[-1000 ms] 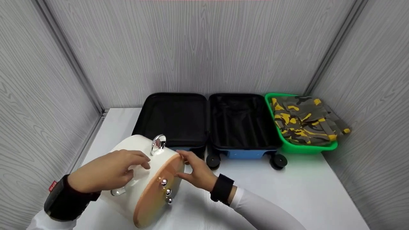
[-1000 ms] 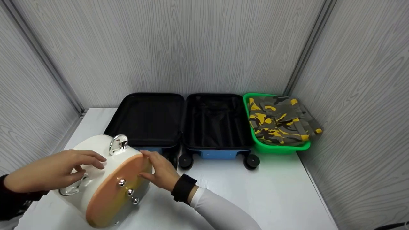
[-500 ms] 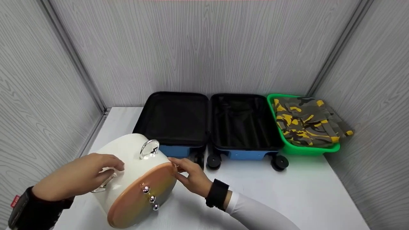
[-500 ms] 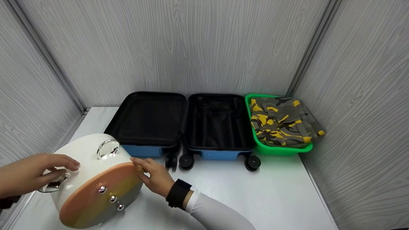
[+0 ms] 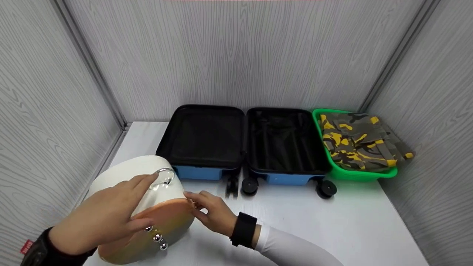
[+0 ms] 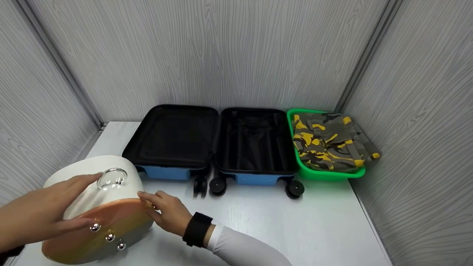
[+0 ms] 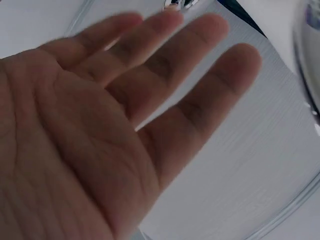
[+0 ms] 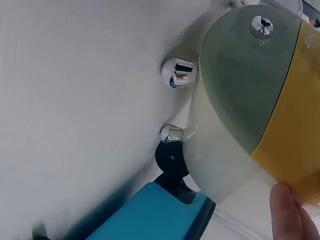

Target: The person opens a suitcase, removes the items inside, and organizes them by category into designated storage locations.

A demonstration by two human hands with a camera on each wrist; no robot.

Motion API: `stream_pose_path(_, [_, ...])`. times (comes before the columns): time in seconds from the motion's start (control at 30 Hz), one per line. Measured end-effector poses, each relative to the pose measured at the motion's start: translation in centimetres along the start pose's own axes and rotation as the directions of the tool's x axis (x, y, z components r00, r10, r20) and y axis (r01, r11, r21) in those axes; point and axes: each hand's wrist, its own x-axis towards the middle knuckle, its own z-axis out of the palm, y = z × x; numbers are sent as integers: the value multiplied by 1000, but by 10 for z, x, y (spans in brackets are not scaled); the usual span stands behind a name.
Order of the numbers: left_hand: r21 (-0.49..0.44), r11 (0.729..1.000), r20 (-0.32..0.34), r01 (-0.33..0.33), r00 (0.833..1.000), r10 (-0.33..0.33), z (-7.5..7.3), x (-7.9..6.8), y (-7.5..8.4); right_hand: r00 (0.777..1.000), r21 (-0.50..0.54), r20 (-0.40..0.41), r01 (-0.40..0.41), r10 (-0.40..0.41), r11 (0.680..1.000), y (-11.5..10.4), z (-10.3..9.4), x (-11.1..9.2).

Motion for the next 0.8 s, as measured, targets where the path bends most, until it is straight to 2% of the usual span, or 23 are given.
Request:
stream_pose_path(0.1, [36, 998, 28, 51, 998, -52, 6, 15, 7, 1000, -10, 16, 10, -10, 1000, -3, 6, 3])
stream_pose_path(0.23, [69, 989, 125, 129, 983, -136, 17, 33, 7, 999, -20, 49, 13, -12, 1000, -8, 11, 7])
stream_pose_path(0.37, [79, 985, 173, 153, 971, -165, 29, 40, 5, 997, -36, 78, 26, -23, 999, -9, 14, 9])
stream_pose_path(0.47, [79, 982, 139, 169, 974, -179, 35, 38, 6, 994, -68, 105, 18, -11, 998, -5, 10, 7])
stream_pose_path(0.57, [92, 975, 90, 203, 973, -211, 37, 34, 7, 990, -110, 133, -29, 43, 993, 4, 1, 8])
stream_pose_path(0.67, [99, 959, 56, 265, 961, -271, 35, 30, 6, 984, -145, 140, -89, 109, 985, 17, -14, 12])
stream_pose_path(0.8, [76, 942, 41, 326, 943, -330, 32, 26, -1, 986, -204, 90, -118, 138, 972, 42, -42, 16])
